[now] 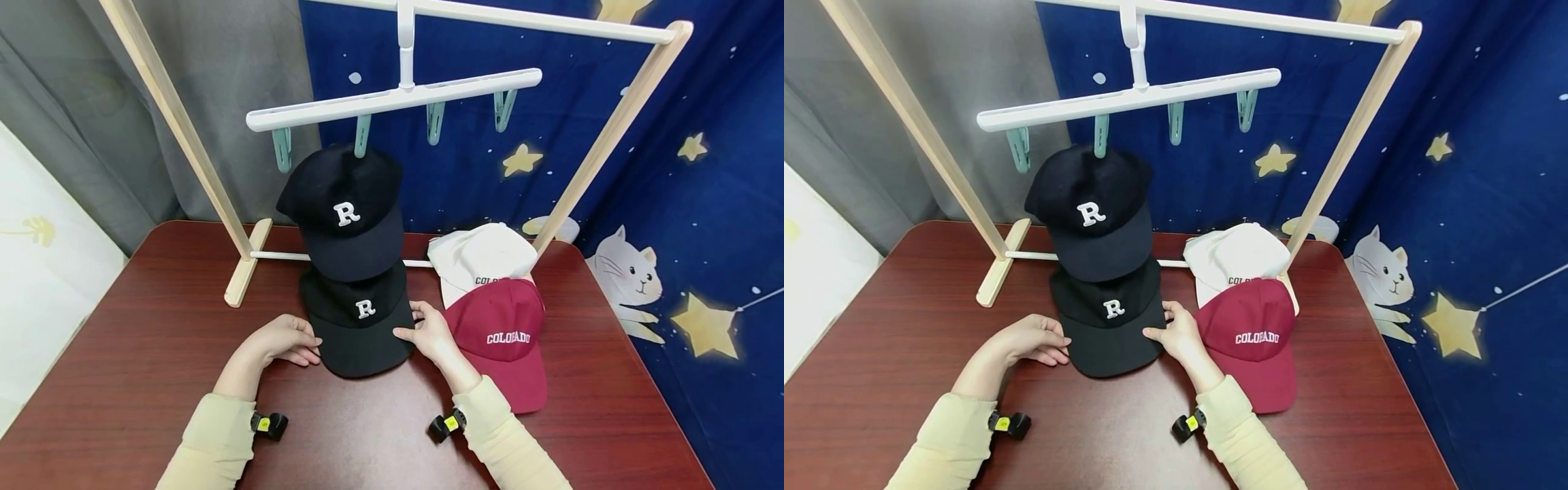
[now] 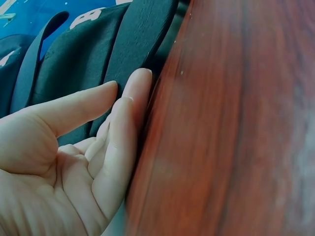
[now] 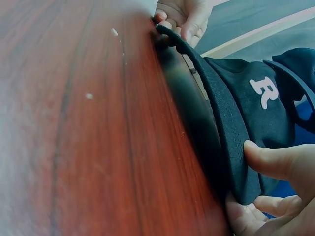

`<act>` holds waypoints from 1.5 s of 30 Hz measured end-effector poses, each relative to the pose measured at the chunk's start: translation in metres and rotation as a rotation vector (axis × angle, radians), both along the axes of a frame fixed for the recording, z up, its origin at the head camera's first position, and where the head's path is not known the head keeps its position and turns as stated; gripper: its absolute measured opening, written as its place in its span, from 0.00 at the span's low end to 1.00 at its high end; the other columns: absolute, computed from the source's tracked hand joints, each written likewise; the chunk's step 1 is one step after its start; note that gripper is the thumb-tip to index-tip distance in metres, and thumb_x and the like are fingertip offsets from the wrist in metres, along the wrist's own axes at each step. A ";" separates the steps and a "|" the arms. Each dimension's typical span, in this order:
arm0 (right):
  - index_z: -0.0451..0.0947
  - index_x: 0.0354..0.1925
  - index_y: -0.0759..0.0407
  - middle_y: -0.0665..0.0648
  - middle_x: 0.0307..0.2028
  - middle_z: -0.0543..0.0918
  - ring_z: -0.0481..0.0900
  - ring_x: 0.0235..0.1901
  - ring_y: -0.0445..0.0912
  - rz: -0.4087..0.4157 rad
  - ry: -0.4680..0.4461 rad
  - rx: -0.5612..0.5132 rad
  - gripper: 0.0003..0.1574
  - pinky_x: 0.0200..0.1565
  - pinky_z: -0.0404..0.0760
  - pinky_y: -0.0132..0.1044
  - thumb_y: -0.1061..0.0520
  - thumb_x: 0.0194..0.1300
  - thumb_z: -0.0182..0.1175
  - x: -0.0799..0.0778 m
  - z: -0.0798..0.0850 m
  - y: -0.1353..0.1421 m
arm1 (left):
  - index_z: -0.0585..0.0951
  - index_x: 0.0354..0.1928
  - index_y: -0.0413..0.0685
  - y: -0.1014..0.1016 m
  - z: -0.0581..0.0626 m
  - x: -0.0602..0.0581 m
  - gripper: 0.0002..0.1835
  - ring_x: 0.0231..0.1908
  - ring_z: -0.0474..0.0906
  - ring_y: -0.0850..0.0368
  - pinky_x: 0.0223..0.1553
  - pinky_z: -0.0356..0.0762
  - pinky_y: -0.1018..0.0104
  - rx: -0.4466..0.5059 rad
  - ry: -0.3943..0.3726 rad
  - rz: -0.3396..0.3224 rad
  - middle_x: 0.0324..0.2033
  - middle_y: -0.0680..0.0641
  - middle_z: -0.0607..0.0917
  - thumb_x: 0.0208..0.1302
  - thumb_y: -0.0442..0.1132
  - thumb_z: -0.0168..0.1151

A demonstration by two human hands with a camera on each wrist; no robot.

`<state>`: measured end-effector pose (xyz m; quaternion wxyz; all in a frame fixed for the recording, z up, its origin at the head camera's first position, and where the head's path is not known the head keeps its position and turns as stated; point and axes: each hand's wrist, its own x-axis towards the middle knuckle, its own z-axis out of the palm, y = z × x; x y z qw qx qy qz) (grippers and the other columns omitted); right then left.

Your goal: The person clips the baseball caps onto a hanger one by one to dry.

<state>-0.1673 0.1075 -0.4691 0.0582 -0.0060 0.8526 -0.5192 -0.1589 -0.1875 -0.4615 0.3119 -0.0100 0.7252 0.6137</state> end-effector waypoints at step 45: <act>0.75 0.56 0.68 0.60 0.38 0.79 0.73 0.30 0.46 0.171 0.056 0.024 0.33 0.37 0.75 0.35 0.64 0.51 0.72 0.007 0.003 -0.042 | 0.73 0.33 0.35 -0.055 -0.001 0.022 0.08 0.26 0.84 0.54 0.30 0.82 0.63 -0.015 -0.023 -0.089 0.29 0.36 0.85 0.62 0.31 0.62</act>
